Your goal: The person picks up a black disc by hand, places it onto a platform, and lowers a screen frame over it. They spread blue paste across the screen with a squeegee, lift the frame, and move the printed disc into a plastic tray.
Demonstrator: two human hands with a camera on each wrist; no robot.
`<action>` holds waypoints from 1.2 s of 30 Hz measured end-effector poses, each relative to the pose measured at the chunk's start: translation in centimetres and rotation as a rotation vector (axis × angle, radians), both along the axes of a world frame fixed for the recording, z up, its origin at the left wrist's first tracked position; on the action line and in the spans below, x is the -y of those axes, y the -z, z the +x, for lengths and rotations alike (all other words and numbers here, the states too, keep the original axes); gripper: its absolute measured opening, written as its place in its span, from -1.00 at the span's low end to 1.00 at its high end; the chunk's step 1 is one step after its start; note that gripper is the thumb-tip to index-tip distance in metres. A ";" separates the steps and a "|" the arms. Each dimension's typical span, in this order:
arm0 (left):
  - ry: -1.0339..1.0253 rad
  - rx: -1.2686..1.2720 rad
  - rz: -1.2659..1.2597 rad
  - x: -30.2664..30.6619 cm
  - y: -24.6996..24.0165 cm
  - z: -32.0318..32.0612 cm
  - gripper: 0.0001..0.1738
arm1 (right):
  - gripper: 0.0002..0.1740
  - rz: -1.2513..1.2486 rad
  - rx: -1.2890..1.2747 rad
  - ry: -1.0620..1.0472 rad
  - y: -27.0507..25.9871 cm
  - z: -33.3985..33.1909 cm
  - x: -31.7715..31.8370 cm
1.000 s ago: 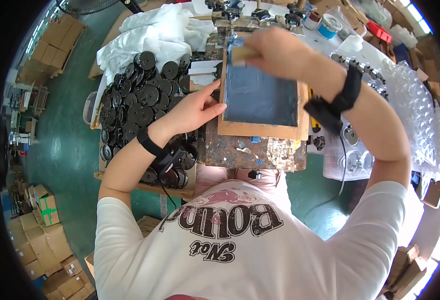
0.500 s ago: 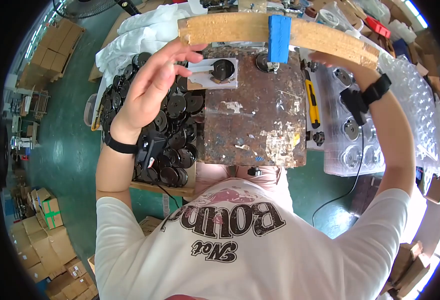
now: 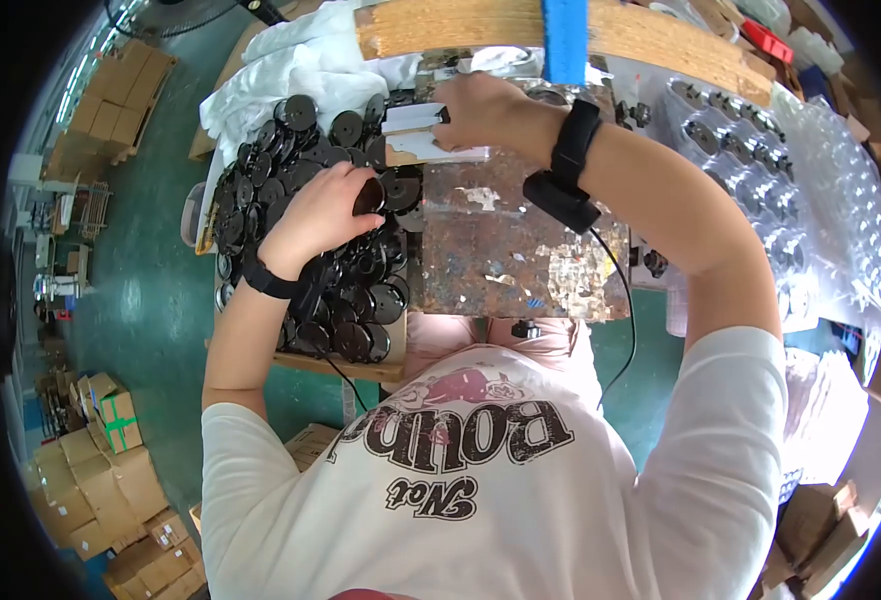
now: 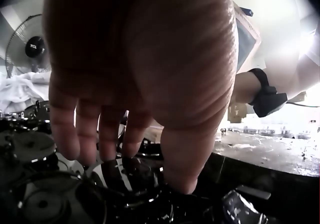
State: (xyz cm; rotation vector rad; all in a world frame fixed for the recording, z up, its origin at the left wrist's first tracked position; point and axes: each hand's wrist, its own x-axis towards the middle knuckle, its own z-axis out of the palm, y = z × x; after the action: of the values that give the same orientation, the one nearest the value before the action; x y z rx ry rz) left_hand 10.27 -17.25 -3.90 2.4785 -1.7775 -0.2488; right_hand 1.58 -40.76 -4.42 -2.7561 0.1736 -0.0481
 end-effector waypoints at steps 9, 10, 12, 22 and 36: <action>-0.009 -0.199 -0.079 0.8 0.8 2.0 -0.46 | -0.60 0.131 -0.109 0.167 -5.3 -9.7 4.6; -0.021 -0.219 -0.077 0.9 0.5 2.0 -0.46 | -0.61 0.118 -0.088 0.131 -5.9 -11.6 5.2; -0.031 -0.262 -0.054 1.1 -0.2 1.6 -0.44 | -0.62 0.099 -0.069 0.119 -7.1 -15.4 6.0; -0.062 -0.220 0.011 1.1 2.0 3.8 -0.47 | -0.69 0.086 -0.263 0.395 -5.2 -32.2 7.5; -0.170 -0.781 -0.154 4.4 -3.4 3.9 -0.73 | -0.79 0.112 -0.075 0.468 -7.5 -31.0 7.8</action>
State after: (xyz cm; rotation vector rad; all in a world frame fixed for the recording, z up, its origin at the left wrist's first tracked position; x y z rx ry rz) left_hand 14.19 -21.63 -0.53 1.9850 -1.1976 -0.8788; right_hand -29.40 -48.61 3.03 -2.5490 0.8105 -0.0565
